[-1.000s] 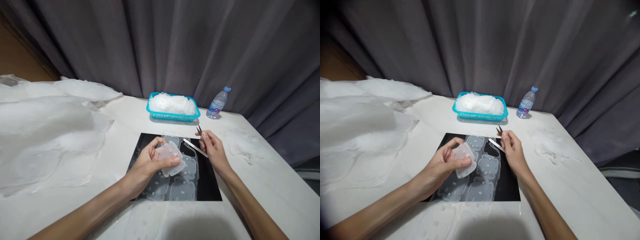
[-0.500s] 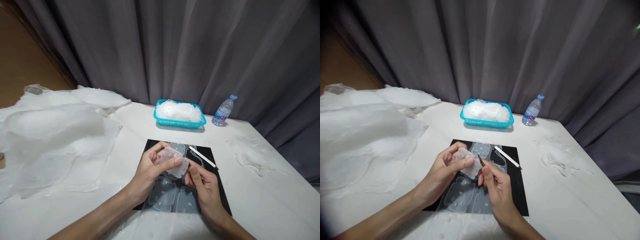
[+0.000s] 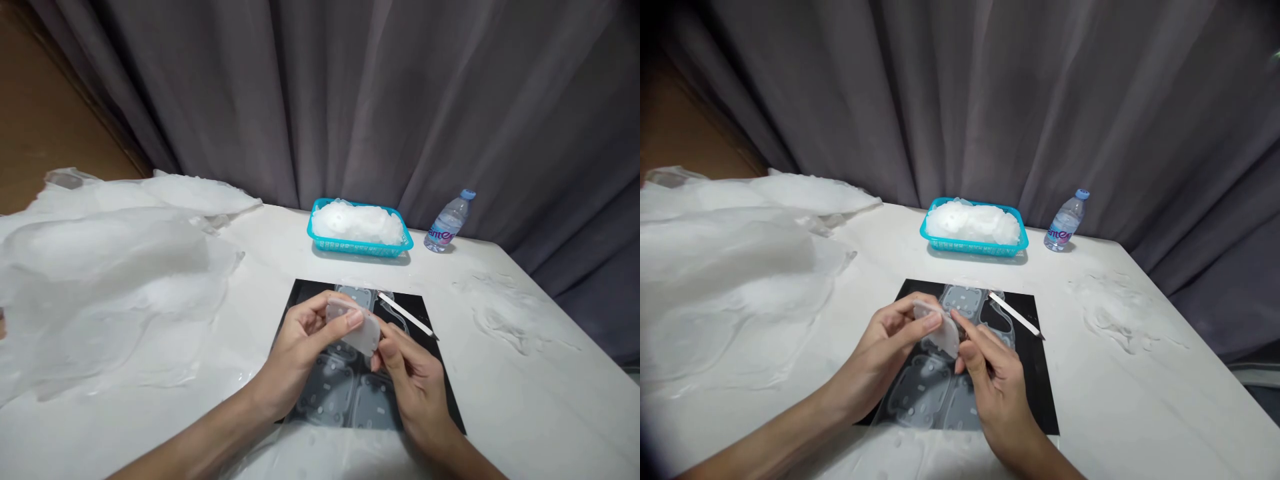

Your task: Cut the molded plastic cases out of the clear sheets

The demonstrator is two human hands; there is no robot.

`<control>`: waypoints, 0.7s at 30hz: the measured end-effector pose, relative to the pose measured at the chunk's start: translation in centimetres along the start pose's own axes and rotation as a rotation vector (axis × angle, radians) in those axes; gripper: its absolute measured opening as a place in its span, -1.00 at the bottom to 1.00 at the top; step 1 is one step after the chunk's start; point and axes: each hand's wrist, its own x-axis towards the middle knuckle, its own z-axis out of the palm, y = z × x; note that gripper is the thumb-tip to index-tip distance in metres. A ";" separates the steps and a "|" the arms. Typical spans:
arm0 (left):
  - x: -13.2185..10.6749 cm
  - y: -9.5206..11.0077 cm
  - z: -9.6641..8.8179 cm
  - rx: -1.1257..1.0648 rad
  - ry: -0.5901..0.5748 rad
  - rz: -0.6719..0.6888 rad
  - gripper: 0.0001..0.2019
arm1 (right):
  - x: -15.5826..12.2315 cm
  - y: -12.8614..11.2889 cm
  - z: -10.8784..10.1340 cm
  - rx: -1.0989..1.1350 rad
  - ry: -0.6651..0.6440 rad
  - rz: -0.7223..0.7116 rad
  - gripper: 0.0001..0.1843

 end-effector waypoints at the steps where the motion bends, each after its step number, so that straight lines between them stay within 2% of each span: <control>1: 0.0 0.0 0.1 -0.015 -0.024 -0.008 -0.81 | 0.0 0.0 0.0 -0.011 0.005 -0.001 -0.57; 7: -0.1 0.0 0.2 -0.078 -0.102 -0.059 -0.80 | 0.0 -0.1 -0.3 -0.018 0.019 -0.012 -0.58; 14: -0.2 0.1 0.2 -0.097 -0.147 -0.073 -0.82 | 0.2 -0.4 -0.9 -0.011 -0.044 -0.035 -0.60; 21: -0.2 -0.4 0.2 -0.071 -0.106 -0.047 -0.84 | 0.0 -0.4 -0.6 -0.026 -0.018 -0.060 -0.60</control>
